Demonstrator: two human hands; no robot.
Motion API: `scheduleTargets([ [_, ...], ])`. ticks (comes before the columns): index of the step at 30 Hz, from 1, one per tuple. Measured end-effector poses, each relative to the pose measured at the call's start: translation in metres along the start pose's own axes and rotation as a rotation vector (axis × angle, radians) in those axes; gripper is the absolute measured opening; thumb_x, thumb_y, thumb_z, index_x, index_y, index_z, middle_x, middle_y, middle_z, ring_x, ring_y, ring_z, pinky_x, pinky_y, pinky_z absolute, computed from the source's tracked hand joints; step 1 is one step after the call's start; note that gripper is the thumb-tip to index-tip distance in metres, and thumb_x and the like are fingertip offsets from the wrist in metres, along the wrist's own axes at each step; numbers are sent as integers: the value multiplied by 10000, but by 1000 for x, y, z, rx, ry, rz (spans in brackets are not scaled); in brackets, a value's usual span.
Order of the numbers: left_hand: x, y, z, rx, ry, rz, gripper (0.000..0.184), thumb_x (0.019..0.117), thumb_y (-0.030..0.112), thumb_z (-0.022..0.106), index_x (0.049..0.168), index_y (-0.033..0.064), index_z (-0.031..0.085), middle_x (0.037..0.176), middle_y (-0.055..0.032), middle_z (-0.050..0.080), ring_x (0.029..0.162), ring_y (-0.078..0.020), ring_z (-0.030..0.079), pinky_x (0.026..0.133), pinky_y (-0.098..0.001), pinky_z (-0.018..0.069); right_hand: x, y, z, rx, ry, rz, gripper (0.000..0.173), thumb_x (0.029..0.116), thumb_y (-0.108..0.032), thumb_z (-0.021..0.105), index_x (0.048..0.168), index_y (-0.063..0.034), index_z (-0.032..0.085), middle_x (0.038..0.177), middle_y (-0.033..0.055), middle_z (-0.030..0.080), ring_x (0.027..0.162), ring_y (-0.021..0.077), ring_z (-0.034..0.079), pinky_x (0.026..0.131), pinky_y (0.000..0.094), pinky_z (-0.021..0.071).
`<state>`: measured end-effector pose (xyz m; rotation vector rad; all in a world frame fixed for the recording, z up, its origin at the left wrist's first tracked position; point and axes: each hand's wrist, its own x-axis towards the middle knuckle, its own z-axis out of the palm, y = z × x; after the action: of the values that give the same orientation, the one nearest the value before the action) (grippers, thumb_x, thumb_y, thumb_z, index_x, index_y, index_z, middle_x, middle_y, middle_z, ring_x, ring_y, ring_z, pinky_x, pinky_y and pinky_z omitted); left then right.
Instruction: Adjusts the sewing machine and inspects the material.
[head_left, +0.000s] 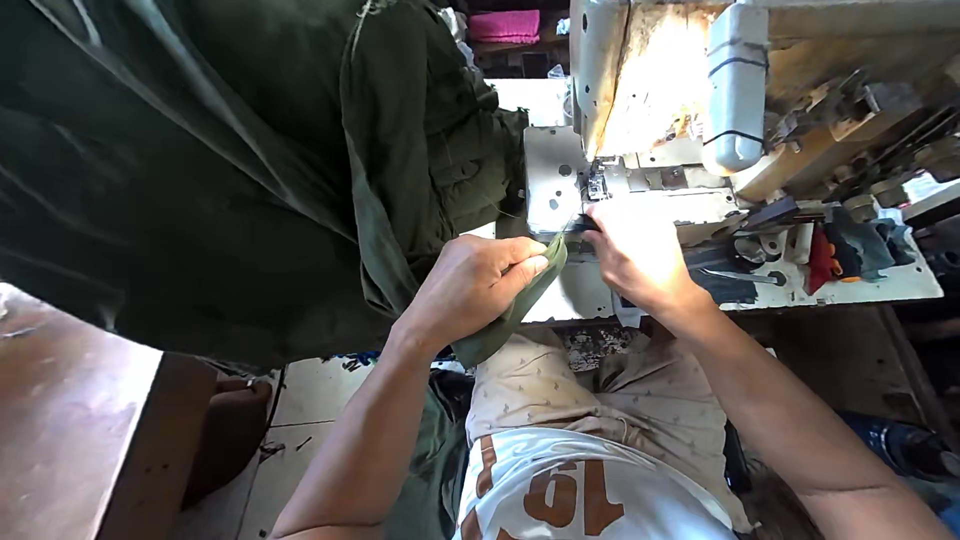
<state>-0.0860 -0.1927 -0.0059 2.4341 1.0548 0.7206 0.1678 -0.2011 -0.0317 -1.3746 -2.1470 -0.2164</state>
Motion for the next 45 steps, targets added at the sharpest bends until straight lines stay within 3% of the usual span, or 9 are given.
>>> scheduleTargets([
  [7, -5, -2, -15, -235, -48, 147, 179, 1011, 198, 606, 1050, 130, 767, 846, 96, 716, 728, 25, 651, 643, -177, 566, 2, -9, 8, 206, 27, -69, 192, 1033, -159, 582, 1111, -80, 739, 932, 78, 698, 856, 230, 683, 698, 411, 560],
  [10, 3, -19, -20, -68, 85, 12, 240, 1043, 254, 555, 1191, 174, 726, 1034, 55, 745, 884, -16, 695, 783, -269, 597, -10, -11, 10, 238, 31, 14, 216, 1029, -201, 607, 1142, -52, 714, 952, 89, 714, 849, 218, 708, 693, 396, 591],
  [13, 20, -41, -17, 72, 34, -212, 453, 1042, 286, 542, 1494, 300, 517, 992, -60, 743, 799, -221, 703, 729, -526, 572, -15, -13, 8, 170, 47, 73, 259, 1018, -223, 628, 1188, -46, 713, 992, 93, 723, 875, 215, 714, 714, 387, 596],
  [17, 47, -52, -11, 144, -134, -371, 835, 1025, 246, 583, 1664, 372, 61, 855, -130, 688, 700, -297, 663, 675, -549, 566, -12, -6, -3, 112, 82, 89, 258, 1019, -209, 633, 1212, -54, 707, 1021, 101, 722, 876, 210, 714, 715, 381, 595],
  [19, 52, -56, -7, 168, -222, -357, 648, 1020, 203, 585, 1615, 227, 329, 983, -199, 718, 863, -382, 705, 801, -643, 552, -11, -6, -8, 92, 87, 85, 265, 1016, -210, 637, 1218, -57, 715, 1014, 97, 726, 867, 208, 712, 715, 379, 591],
  [21, 47, -59, -11, 192, -306, -269, 212, 1058, 275, 553, 1132, 129, 686, 892, -110, 693, 855, -298, 681, 765, -584, 537, -10, -5, -12, 88, 98, 80, 265, 1009, -210, 650, 1210, -54, 723, 982, 91, 729, 835, 207, 706, 690, 380, 582],
  [24, 18, -49, -41, 28, -295, -81, 320, 1080, 362, 476, 835, 202, 606, 677, 59, 533, 607, -84, 524, 532, -325, 435, -9, -2, -17, 93, 76, 83, 272, 999, -201, 659, 1221, -56, 717, 1012, 91, 735, 867, 213, 714, 718, 395, 589],
  [28, -22, -31, -65, -188, -114, 91, 266, 1064, 296, 519, 917, 165, 698, 727, 105, 612, 628, 22, 558, 549, -164, 464, -2, -3, -9, 65, 52, 79, 282, 1015, -243, 631, 1214, -62, 719, 974, 96, 728, 851, 242, 708, 697, 438, 569],
  [45, -47, -40, -86, -358, 63, 211, 239, 1067, 319, 552, 984, 154, 704, 879, 119, 672, 820, 40, 632, 741, -146, 534, -7, -21, -7, 150, 126, 70, 270, 1002, -200, 662, 1211, -37, 717, 999, 100, 740, 835, 208, 720, 682, 381, 591],
])
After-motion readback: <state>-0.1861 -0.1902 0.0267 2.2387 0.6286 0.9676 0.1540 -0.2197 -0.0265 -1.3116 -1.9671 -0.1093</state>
